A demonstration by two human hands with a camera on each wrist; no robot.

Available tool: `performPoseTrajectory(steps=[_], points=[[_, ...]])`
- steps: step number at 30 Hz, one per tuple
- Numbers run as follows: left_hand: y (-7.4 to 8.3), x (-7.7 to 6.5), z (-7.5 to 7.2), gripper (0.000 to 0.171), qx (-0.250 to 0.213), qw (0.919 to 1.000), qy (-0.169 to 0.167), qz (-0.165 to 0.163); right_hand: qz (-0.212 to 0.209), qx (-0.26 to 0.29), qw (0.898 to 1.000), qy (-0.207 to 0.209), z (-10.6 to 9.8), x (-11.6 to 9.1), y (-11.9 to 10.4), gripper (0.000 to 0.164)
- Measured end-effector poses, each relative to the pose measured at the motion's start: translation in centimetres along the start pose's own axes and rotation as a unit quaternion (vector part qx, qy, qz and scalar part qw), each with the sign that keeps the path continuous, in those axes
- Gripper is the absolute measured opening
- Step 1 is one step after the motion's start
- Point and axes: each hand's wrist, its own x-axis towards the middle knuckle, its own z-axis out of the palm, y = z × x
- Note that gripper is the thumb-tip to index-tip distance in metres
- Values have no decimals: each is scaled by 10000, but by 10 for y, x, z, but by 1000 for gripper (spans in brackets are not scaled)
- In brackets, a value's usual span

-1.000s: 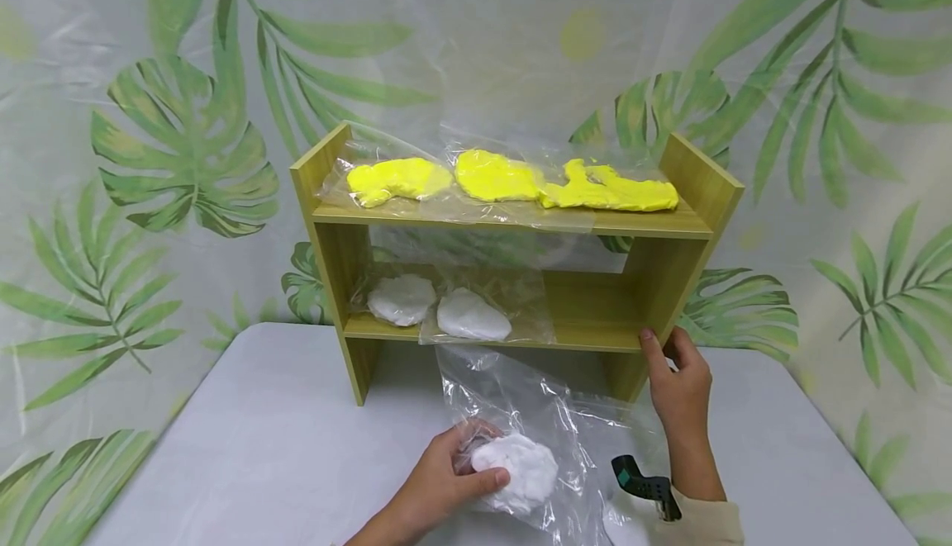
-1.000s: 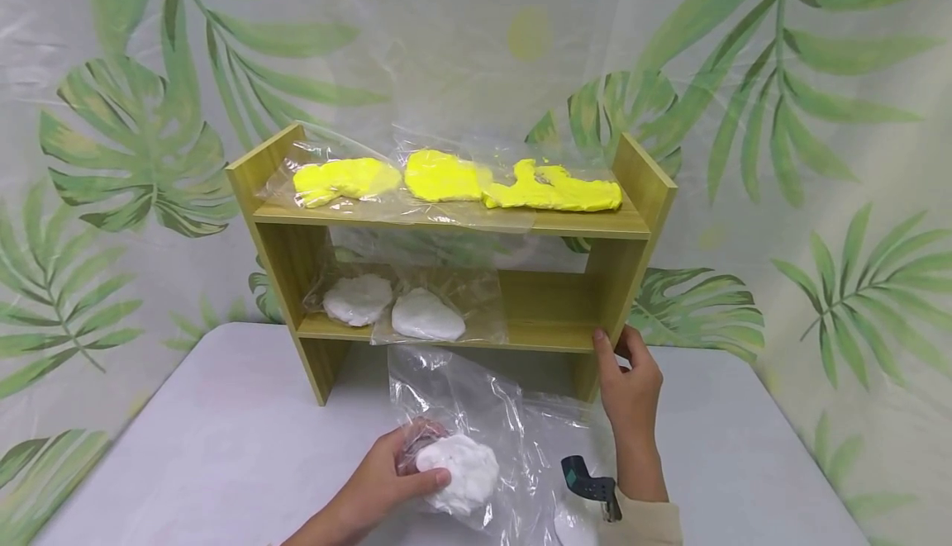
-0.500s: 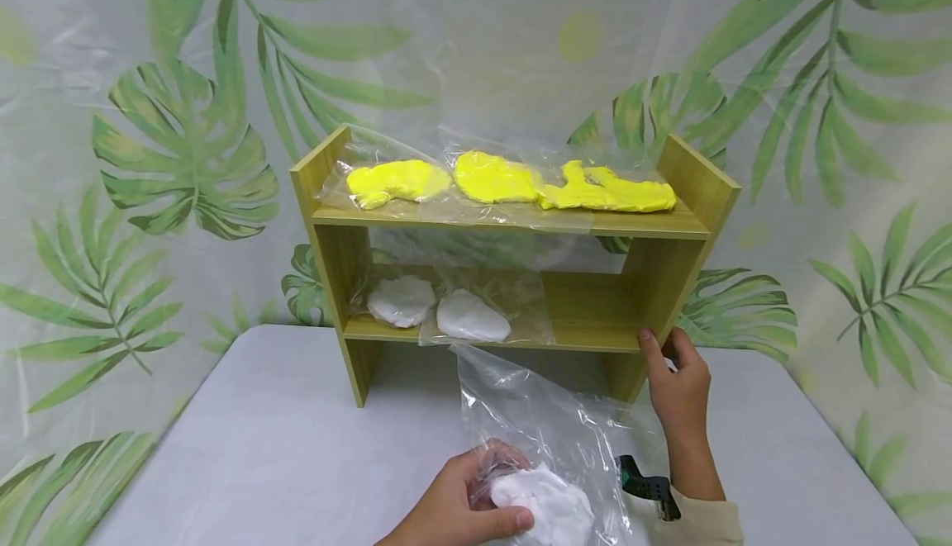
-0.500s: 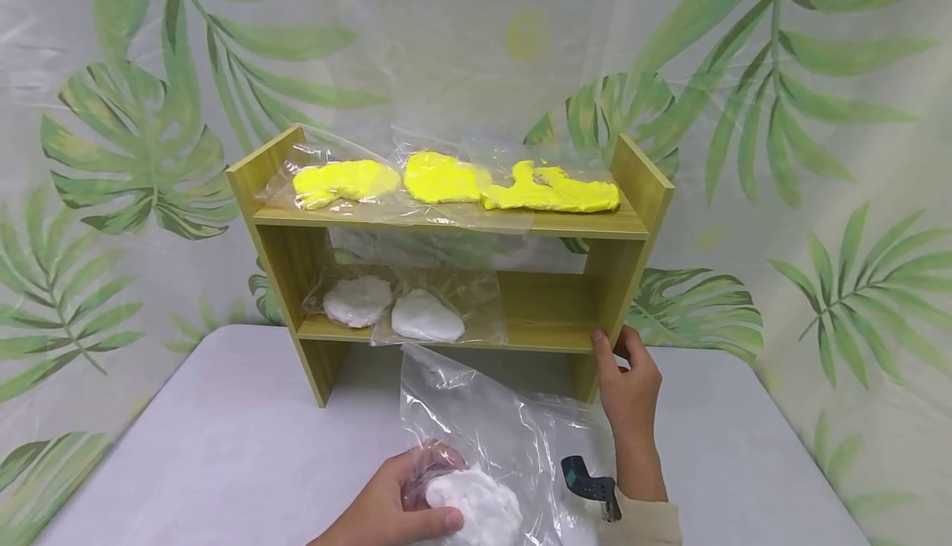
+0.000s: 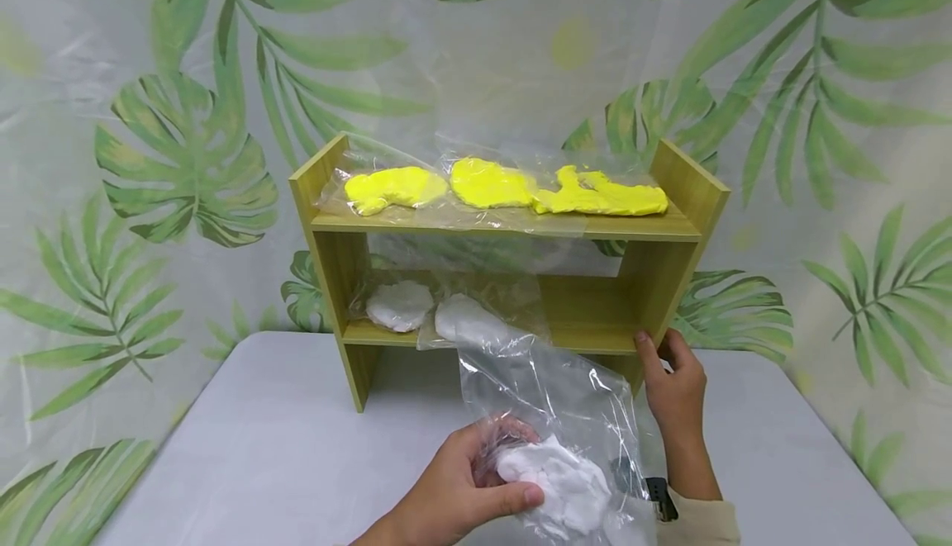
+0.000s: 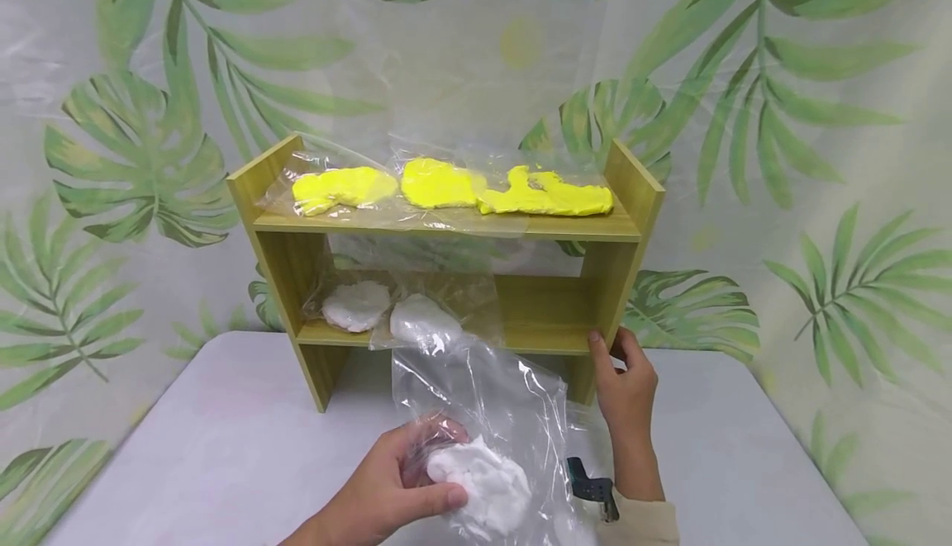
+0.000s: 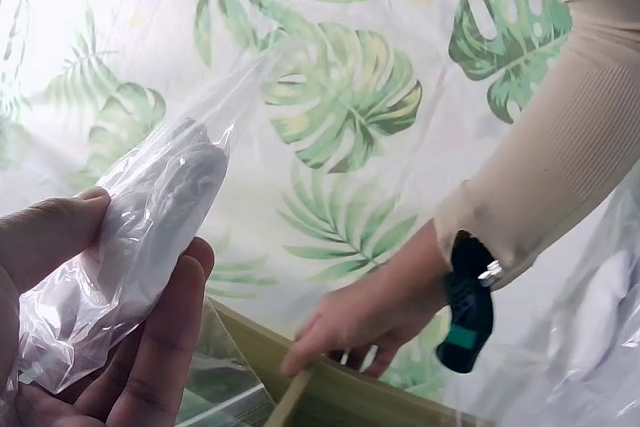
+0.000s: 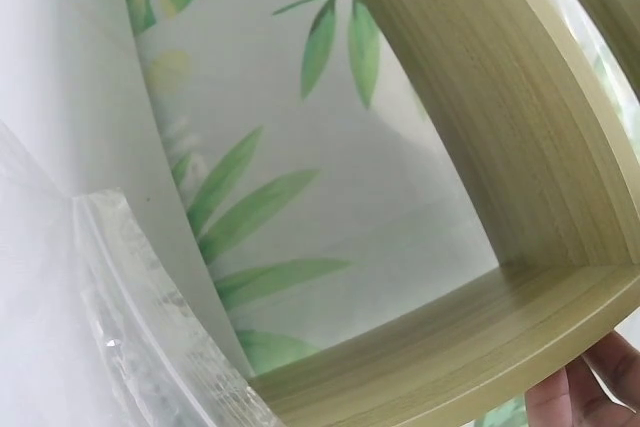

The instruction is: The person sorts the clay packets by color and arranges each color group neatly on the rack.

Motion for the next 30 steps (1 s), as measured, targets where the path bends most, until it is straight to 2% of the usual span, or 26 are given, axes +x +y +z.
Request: performPoseTrajectory(steps=[7, 13, 16, 21, 25, 30], points=[[16, 21, -6, 33, 845, 9959, 124, 309, -35, 112, 9999, 39, -1, -1, -1, 27], [24, 44, -18, 35, 988, 9926, 366, 610, 11, 92, 10000, 0, -1, -1, 0, 29], [27, 55, -26, 39, 1026, 9912, 600, 575, 3, 88, 10000, -32, -1, -1, 1, 30], [33, 72, -35, 43, 1532, 9818, 1018, 467, -21, 94, 10000, -14, -2, -1, 1, 30], [35, 84, -41, 43, 1911, 9731, 1215, 422, -47, 127, 9999, -16, -2, -1, -2, 30], [35, 100, -47, 45, 2126, 9661, 1411, 402, -17, 108, 9999, -68, -3, -1, -4, 31]])
